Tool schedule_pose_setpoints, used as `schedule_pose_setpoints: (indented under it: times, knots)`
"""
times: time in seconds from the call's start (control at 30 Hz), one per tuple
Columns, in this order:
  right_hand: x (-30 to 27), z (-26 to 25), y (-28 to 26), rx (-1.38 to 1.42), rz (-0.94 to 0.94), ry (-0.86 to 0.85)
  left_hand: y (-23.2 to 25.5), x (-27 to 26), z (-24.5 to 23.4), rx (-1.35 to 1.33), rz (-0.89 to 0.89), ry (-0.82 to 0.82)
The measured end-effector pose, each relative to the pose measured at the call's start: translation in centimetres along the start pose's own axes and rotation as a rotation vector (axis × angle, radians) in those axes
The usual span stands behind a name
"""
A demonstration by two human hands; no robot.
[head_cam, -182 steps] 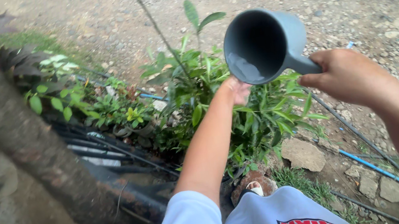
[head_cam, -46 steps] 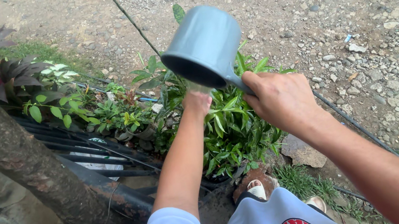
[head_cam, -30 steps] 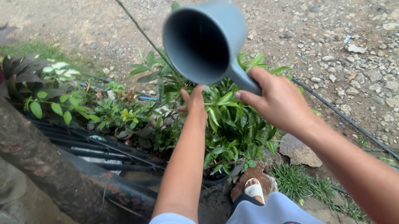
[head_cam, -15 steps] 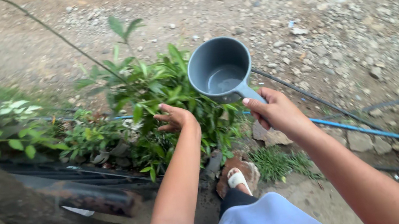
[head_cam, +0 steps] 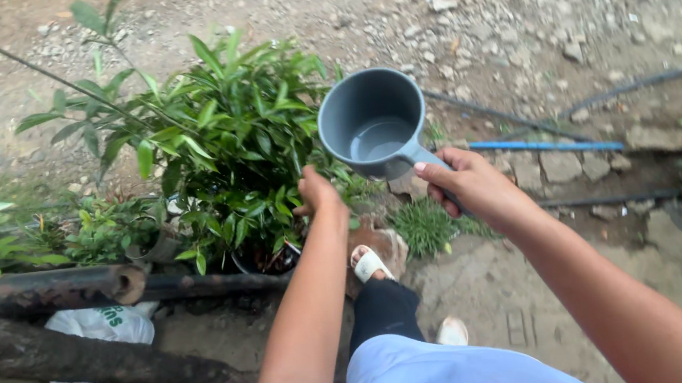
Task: The person using a plastic scoop takes water from a bucket and pours it onto plants located in a garden area and behind a fence.
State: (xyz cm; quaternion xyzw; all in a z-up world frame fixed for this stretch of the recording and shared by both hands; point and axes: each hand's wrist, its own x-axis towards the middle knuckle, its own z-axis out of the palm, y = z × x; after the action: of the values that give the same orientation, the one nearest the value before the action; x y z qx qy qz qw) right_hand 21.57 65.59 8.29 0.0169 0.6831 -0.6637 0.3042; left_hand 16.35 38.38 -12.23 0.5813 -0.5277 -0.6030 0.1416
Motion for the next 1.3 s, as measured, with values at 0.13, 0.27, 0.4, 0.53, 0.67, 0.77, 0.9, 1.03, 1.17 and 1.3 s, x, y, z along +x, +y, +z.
schedule_pose_setpoints:
  times: [0.13, 0.27, 0.4, 0.53, 0.67, 0.77, 0.9, 1.03, 1.17, 1.3]
  knots:
    - [-4.1, -1.5, 3.5, 0.069, 0.032, 0.047, -4.8, -1.7, 1.1, 0.166, 0.045, -0.146]
    - [-7.6, -2.9, 6.0, 0.052, 0.105, 0.195, -7.7, -3.7, 2.9, 0.257, 0.034, -0.227]
    - [-10.3, -4.0, 8.8, 0.212, 0.086, 0.311, -10.7, -5.3, 5.4, 0.248, 0.11, -0.309]
    - [-13.3, -4.4, 12.3, 0.328, 0.08, 0.494, -12.3, -9.5, 7.4, 0.525, 0.139, -0.511]
    - [-16.8, -4.0, 16.5, 0.59, 0.043, 0.698, -14.2, -15.6, 8.5, 0.616, 0.178, -0.695]
    - [-20.0, -3.1, 19.4, 0.768, -0.062, 0.827, -16.3, -19.9, 8.3, 0.753, 0.261, -0.853]
    - [-25.0, -1.7, 22.5, 0.921, -0.146, 0.96, -20.8, -25.4, 8.0, 0.911, 0.343, -1.025]
    - [-31.2, -0.4, 25.2, 1.033, -0.201, 1.119, -26.7, -31.6, 6.8, 1.053, 0.41, -1.163]
    - [-37.5, 0.9, 27.9, 1.119, -0.223, 1.277, -32.1, -38.1, 4.8, 1.174, 0.433, -1.27]
    - [-44.0, 2.7, 32.2, 1.18, -0.234, 1.411, -39.1, -44.0, 3.0, 1.255, 0.507, -1.42]
